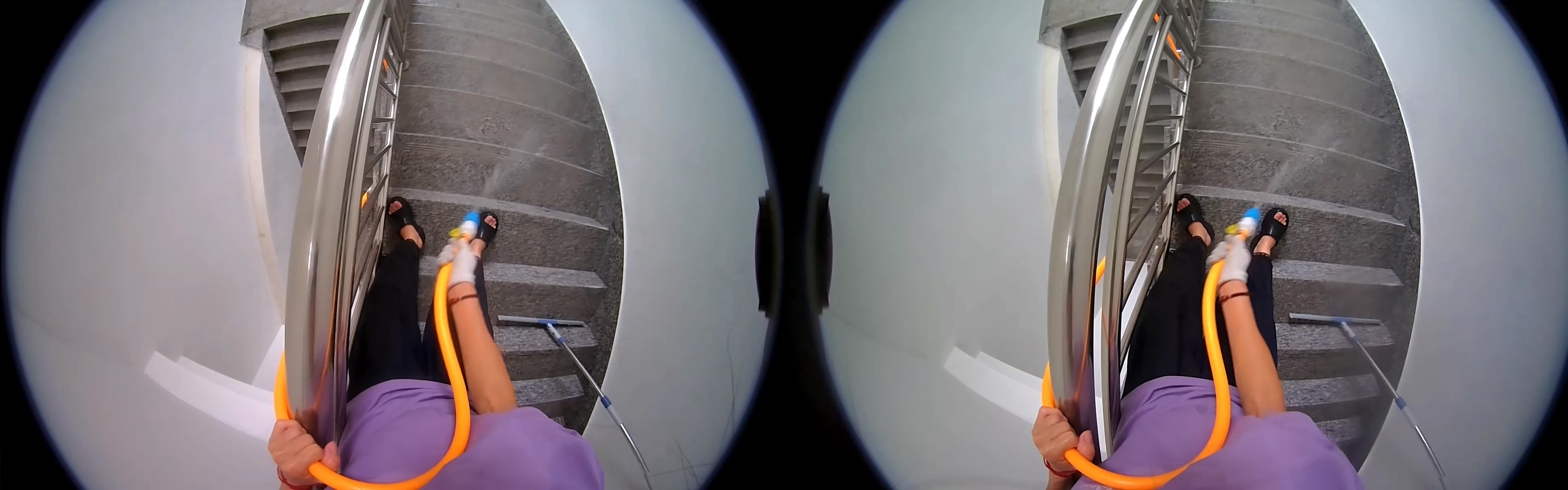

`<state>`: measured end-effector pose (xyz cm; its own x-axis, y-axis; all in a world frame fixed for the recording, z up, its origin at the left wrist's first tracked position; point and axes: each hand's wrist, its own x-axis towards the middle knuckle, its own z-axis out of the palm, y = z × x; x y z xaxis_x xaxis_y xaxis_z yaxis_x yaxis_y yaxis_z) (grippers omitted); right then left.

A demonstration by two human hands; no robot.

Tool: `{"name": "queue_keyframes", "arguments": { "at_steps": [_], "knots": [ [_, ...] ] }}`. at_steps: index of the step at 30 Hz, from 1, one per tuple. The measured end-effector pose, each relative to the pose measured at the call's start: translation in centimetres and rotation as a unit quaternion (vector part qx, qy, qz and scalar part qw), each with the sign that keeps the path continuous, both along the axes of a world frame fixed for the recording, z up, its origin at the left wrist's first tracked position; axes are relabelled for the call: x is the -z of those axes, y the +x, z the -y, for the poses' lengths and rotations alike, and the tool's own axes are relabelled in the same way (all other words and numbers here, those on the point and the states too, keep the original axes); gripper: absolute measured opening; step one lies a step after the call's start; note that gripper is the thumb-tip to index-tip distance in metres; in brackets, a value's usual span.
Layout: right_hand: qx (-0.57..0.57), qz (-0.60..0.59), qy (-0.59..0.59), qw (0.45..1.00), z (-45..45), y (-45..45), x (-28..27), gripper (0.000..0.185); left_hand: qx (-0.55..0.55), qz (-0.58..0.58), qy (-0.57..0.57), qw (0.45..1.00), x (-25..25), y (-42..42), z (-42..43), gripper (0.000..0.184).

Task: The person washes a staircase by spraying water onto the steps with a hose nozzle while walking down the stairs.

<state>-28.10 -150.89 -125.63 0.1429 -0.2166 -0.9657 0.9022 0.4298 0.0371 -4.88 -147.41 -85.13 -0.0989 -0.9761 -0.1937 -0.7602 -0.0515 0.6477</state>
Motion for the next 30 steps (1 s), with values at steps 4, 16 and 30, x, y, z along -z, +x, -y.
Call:
{"name": "queue_keyframes", "arguments": {
  "at_steps": [4,16,30],
  "knots": [
    [-0.006,0.182,0.053,0.982,-0.2,6.5,-4.2,0.016,-0.016,-0.016,-0.009,1.0,0.0,0.0,-0.1,0.029],
    [-0.061,0.082,0.047,0.994,2.5,9.6,-3.1,0.019,-0.002,0.012,0.003,1.0,0.0,-0.5,0.0,0.03],
    [0.012,-0.015,0.055,0.998,4.2,1.4,0.8,0.017,0.02,0.041,0.013,0.999,0.1,-1.0,0.1,0.029]
  ]
}}
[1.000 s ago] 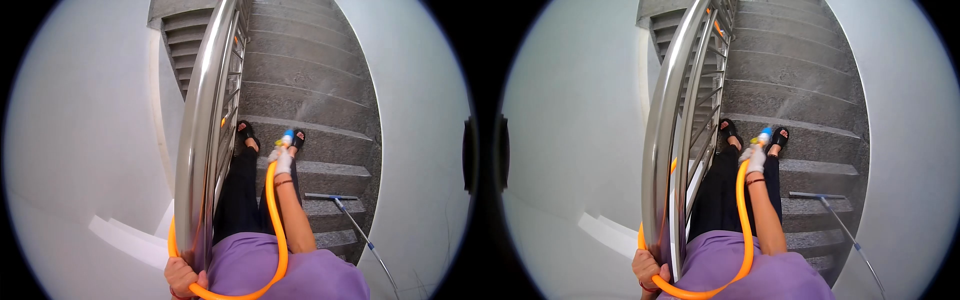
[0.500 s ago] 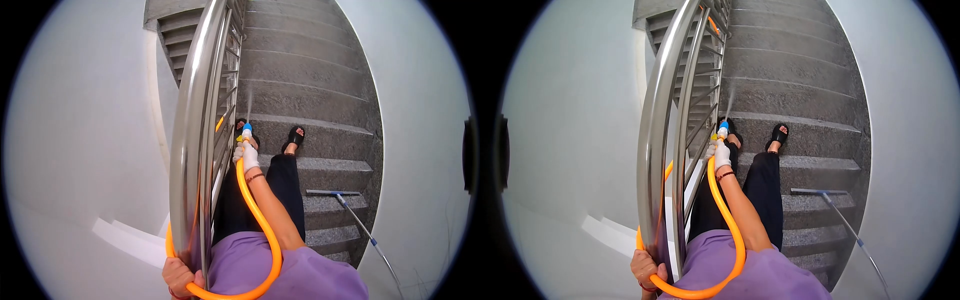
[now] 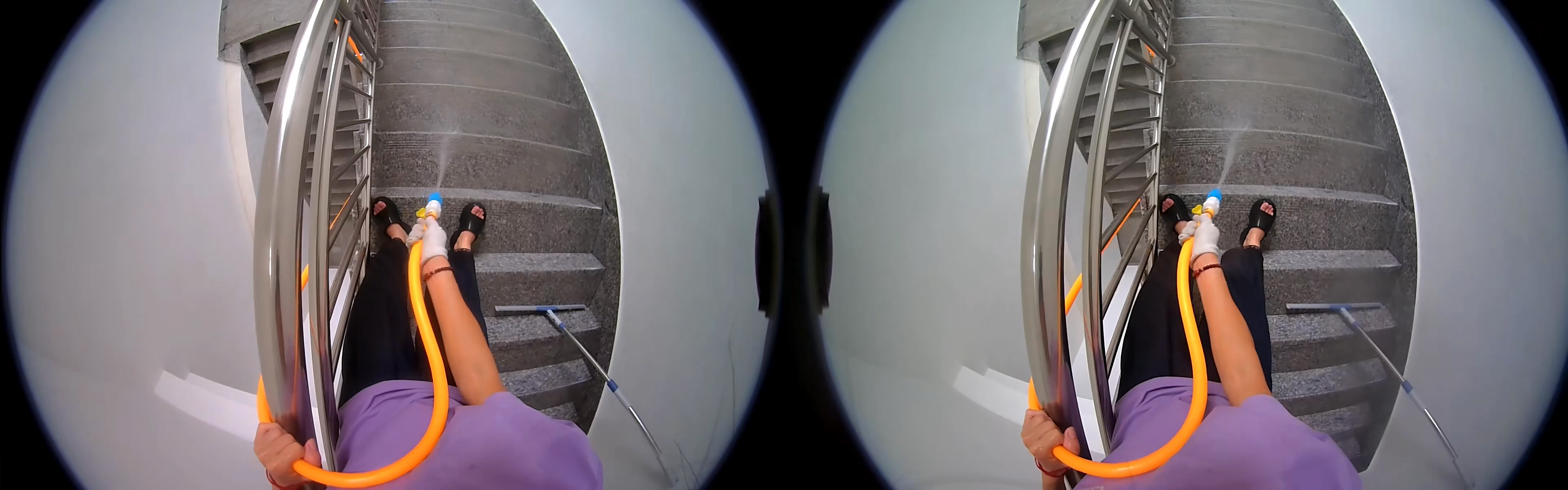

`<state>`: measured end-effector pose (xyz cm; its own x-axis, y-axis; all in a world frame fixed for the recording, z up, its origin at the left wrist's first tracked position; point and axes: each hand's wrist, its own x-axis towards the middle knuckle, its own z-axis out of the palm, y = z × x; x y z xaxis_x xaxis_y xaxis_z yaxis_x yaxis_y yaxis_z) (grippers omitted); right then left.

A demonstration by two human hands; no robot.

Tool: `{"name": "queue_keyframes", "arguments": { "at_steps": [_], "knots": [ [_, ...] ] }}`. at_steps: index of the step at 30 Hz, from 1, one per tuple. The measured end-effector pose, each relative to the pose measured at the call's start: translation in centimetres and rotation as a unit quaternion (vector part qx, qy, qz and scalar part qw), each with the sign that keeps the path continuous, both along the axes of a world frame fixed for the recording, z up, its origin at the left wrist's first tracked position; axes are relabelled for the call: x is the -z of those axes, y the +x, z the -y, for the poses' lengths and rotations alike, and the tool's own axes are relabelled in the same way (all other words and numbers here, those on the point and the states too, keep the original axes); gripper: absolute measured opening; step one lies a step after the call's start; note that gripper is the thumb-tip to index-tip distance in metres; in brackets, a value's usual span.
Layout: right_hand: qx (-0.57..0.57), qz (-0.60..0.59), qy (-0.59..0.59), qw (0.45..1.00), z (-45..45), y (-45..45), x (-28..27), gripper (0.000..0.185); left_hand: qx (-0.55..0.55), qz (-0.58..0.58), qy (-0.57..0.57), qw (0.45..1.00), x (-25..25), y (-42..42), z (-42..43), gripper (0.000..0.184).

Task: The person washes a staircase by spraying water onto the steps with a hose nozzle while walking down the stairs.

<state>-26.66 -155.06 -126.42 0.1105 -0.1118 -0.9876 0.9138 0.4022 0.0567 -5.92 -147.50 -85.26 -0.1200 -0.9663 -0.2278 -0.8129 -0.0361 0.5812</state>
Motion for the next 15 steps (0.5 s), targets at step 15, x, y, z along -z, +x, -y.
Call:
{"name": "queue_keyframes", "arguments": {
  "at_steps": [15],
  "knots": [
    [0.034,-0.131,-0.008,0.991,-0.4,-14.5,0.1,0.025,0.082,0.084,0.007,0.993,-0.1,-1.7,0.6,0.03]
  ]
}}
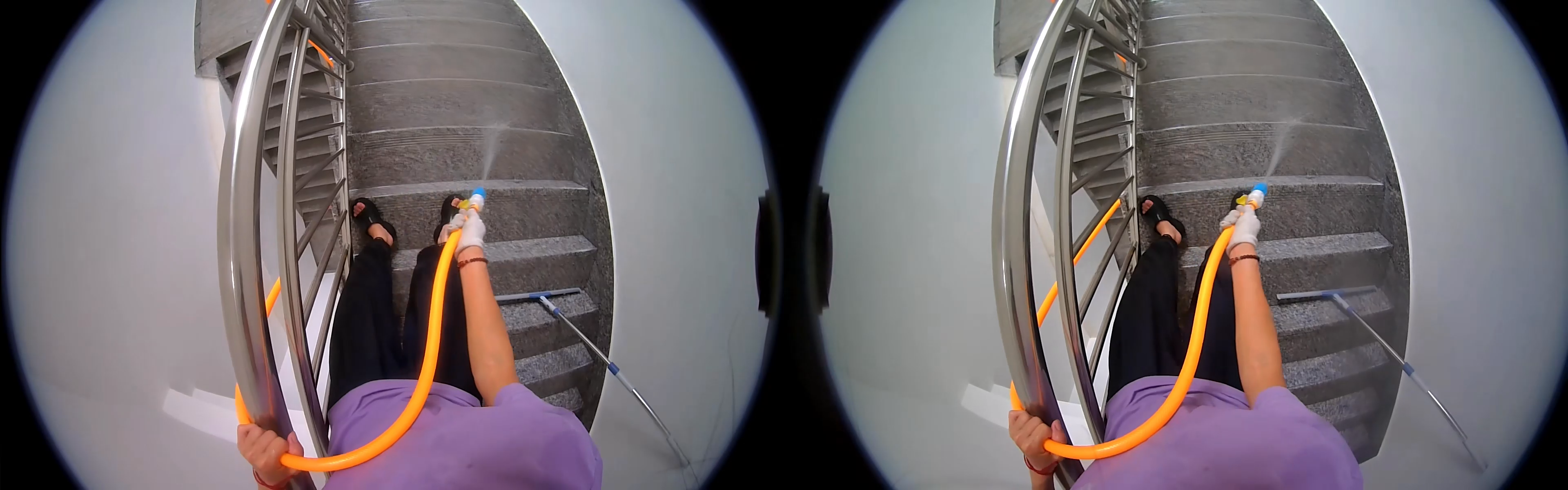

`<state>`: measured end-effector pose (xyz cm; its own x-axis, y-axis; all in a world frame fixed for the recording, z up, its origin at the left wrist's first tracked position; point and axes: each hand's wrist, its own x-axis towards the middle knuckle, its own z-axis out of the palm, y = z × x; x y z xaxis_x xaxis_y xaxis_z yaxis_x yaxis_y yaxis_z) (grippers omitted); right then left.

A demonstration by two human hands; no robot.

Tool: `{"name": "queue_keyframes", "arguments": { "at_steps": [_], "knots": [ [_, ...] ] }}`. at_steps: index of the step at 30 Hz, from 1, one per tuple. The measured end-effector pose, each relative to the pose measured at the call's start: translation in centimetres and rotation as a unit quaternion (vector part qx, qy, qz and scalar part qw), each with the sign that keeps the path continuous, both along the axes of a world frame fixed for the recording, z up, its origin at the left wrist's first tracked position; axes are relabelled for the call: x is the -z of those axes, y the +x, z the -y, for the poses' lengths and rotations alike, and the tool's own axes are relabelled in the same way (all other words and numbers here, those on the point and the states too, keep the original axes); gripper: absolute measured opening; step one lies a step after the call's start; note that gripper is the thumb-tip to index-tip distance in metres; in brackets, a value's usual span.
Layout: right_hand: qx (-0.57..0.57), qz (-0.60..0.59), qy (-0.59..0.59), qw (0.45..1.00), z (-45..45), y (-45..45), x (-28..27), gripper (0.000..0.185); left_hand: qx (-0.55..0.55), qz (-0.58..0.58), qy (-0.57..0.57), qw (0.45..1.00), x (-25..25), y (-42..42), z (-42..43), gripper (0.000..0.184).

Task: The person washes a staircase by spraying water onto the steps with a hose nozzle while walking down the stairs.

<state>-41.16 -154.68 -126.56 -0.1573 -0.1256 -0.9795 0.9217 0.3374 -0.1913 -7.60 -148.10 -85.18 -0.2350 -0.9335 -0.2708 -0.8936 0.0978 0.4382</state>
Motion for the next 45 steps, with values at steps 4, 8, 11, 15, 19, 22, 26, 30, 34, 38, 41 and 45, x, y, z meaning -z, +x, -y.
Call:
{"name": "queue_keyframes", "arguments": {
  "at_steps": [4,8,11,15,19,22,26,30,34,38,41,45],
  "knots": [
    [0.007,-0.039,-0.021,0.999,1.2,-0.9,-5.4,0.029,0.008,0.016,0.018,1.0,0.0,0.8,-0.5,0.031],
    [-0.048,0.061,-0.068,0.995,-1.2,3.5,-5.9,0.026,-0.008,-0.006,0.016,1.0,0.1,1.5,-1.0,0.031],
    [-0.09,0.145,-0.037,0.985,-1.6,11.3,-8.2,0.017,-0.019,-0.023,0.02,0.999,0.0,1.5,-0.7,0.031],
    [-0.132,0.203,0.01,0.97,-1.3,18.0,-7.7,0.018,-0.029,-0.022,0.024,0.999,0.0,1.5,-0.7,0.031],
    [-0.145,0.204,0.0,0.968,-1.1,19.1,-5.6,0.015,-0.019,-0.02,0.004,1.0,0.3,1.7,-0.8,0.031],
    [-0.132,0.204,0.008,0.97,-0.4,18.0,-4.6,0.016,-0.018,-0.014,0.006,1.0,0.2,1.6,-0.9,0.03],
    [-0.11,0.198,0.002,0.974,-1.0,16.6,-1.9,0.019,-0.016,-0.009,0.009,1.0,0.3,1.8,-0.9,0.03],
    [-0.095,0.191,0.012,0.977,-0.9,14.8,-1.6,0.02,-0.019,-0.007,0.013,1.0,0.3,1.9,-0.8,0.029],
    [-0.089,0.149,0.034,0.984,-0.8,13.4,-0.9,0.023,-0.015,-0.005,0.011,1.0,0.3,1.8,-0.7,0.029],
    [-0.089,0.115,0.018,0.989,-0.8,11.6,-0.3,0.019,-0.013,-0.003,0.012,1.0,0.3,1.5,-0.4,0.03],
    [-0.054,0.141,0.01,0.988,-0.9,9.5,0.8,0.021,-0.009,-0.007,0.025,1.0,0.2,1.4,-0.2,0.029],
    [-0.045,0.093,0.022,0.994,-0.5,6.9,0.5,0.024,0.0,-0.002,0.018,1.0,0.2,1.2,-0.2,0.029]
  ]
}}
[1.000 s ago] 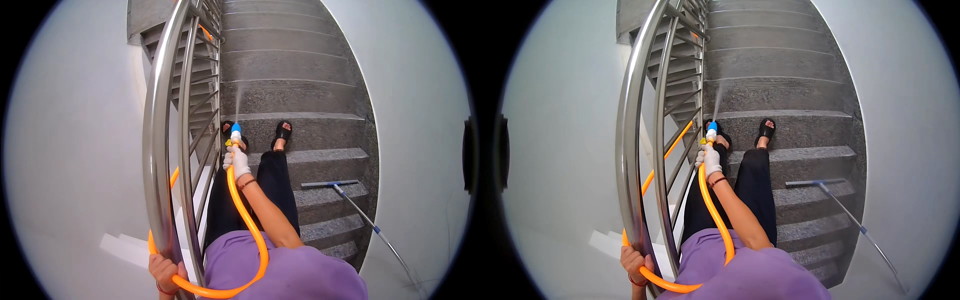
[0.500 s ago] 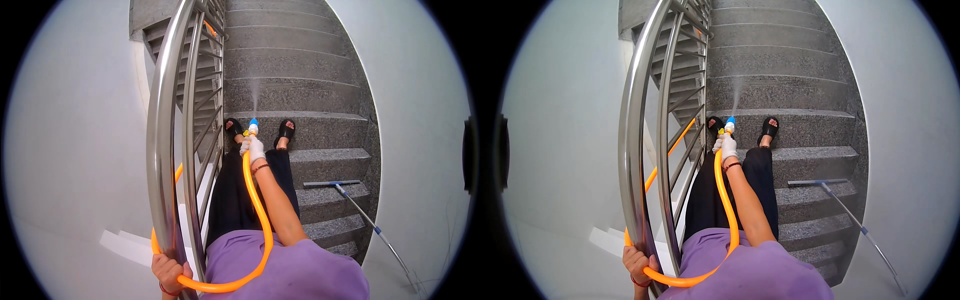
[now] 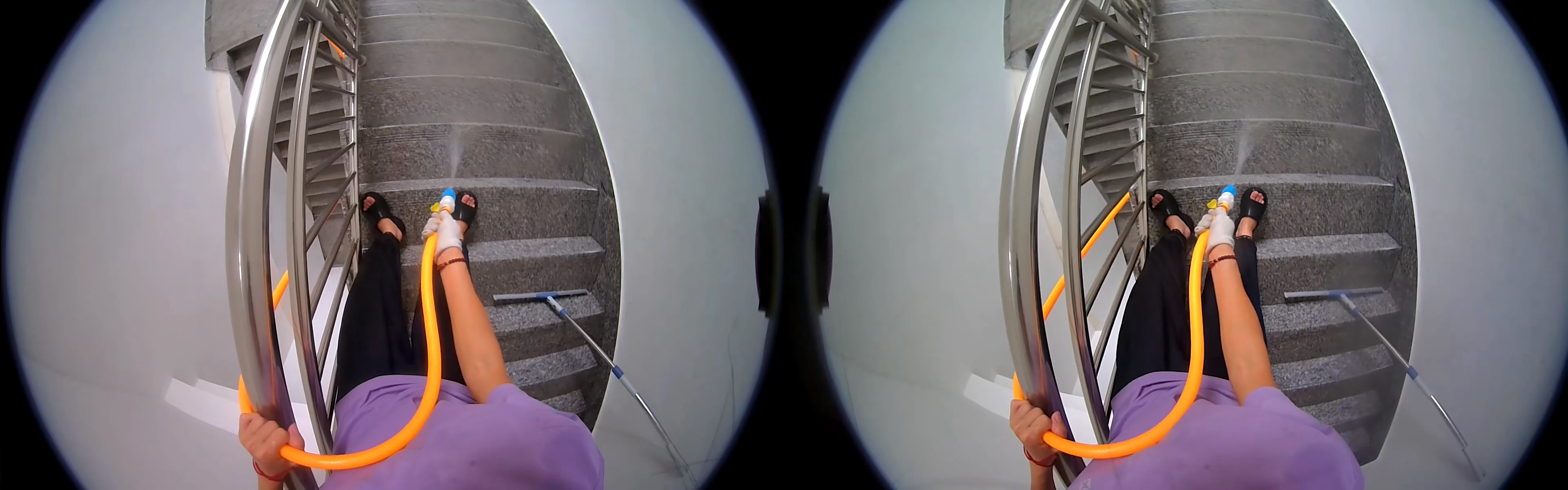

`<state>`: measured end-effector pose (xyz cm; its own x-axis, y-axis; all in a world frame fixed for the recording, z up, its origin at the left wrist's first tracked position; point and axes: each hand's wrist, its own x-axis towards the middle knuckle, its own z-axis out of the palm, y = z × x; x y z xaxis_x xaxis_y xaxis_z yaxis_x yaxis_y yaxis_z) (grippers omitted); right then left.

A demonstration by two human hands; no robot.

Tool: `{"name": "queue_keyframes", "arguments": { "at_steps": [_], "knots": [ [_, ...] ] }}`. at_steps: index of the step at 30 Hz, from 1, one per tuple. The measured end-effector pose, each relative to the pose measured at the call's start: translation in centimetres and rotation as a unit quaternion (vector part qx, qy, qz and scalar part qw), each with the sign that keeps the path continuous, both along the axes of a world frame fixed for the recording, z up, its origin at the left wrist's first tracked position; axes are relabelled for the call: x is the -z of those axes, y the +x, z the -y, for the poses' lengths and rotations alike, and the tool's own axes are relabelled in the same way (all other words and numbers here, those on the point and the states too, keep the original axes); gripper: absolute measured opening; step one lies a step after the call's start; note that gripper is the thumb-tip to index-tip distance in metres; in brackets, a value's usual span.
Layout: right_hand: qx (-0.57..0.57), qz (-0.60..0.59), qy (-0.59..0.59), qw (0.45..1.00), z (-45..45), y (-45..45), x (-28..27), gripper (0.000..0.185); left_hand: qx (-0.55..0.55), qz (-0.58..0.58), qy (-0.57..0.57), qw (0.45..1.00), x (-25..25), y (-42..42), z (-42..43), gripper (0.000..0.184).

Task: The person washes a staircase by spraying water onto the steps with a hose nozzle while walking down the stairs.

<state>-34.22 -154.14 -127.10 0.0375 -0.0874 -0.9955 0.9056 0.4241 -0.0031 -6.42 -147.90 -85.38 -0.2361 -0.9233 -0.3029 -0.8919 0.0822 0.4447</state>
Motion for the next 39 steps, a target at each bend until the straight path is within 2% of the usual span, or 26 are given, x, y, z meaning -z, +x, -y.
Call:
{"name": "queue_keyframes", "arguments": {
  "at_steps": [3,8,11,13,17,23,24,26,27,28,30,33,36,39],
  "knots": [
    [0.006,-0.016,-0.023,1.0,-0.3,-2.6,0.4,0.024,0.009,0.013,0.006,1.0,0.0,-0.1,0.1,0.03],
    [0.014,-0.089,0.009,0.996,-0.4,-6.9,-0.4,0.022,0.031,0.062,0.004,0.998,0.3,-0.5,0.0,0.03],
    [0.002,-0.131,-0.021,0.991,-0.3,-10.4,-0.7,0.017,0.055,0.07,-0.003,0.996,0.8,-2.4,2.1,0.029],
    [-0.012,-0.176,-0.006,0.984,-0.2,-12.6,-0.9,0.023,0.076,0.081,-0.003,0.994,1.1,-3.4,3.1,0.029],
    [0.002,-0.198,-0.02,0.98,-0.1,-16.9,-1.1,0.025,0.104,0.082,0.008,0.991,1.7,-3.5,3.9,0.03],
    [0.013,-0.215,-0.042,0.976,0.6,-17.0,-3.4,0.026,0.107,0.058,0.024,0.992,1.9,-3.3,4.5,0.033],
    [-0.021,-0.199,-0.017,0.98,1.0,-15.8,-4.5,0.027,0.107,0.046,0.021,0.993,1.7,-3.3,4.6,0.033],
    [-0.083,-0.125,-0.056,0.987,0.8,-12.6,-6.4,0.025,0.103,0.035,0.016,0.994,1.7,-3.1,4.5,0.033],
    [-0.116,-0.08,-0.071,0.987,1.4,-9.8,-9.3,0.021,0.112,0.012,0.015,0.994,1.7,-2.8,4.5,0.032],
    [-0.182,-0.092,-0.07,0.976,0.5,-7.7,-9.5,0.018,0.119,-0.007,0.013,0.993,1.6,-2.4,4.4,0.032],
    [-0.214,0.034,-0.069,0.974,-1.5,-3.8,-9.6,0.014,0.11,-0.026,-0.002,0.994,1.5,-2.2,4.4,0.03],
    [-0.25,0.149,-0.027,0.956,-4.1,1.1,-8.1,0.017,0.093,-0.037,-0.008,0.995,1.6,-1.5,4.3,0.03],
    [-0.29,0.181,0.022,0.939,-4.9,3.3,-6.0,0.019,0.082,-0.034,-0.012,0.996,1.7,-1.3,4.2,0.029],
    [-0.252,0.206,-0.036,0.945,-4.3,3.7,-3.6,0.02,0.086,-0.027,0.002,0.996,1.7,-1.4,4.4,0.029]
  ]
}}
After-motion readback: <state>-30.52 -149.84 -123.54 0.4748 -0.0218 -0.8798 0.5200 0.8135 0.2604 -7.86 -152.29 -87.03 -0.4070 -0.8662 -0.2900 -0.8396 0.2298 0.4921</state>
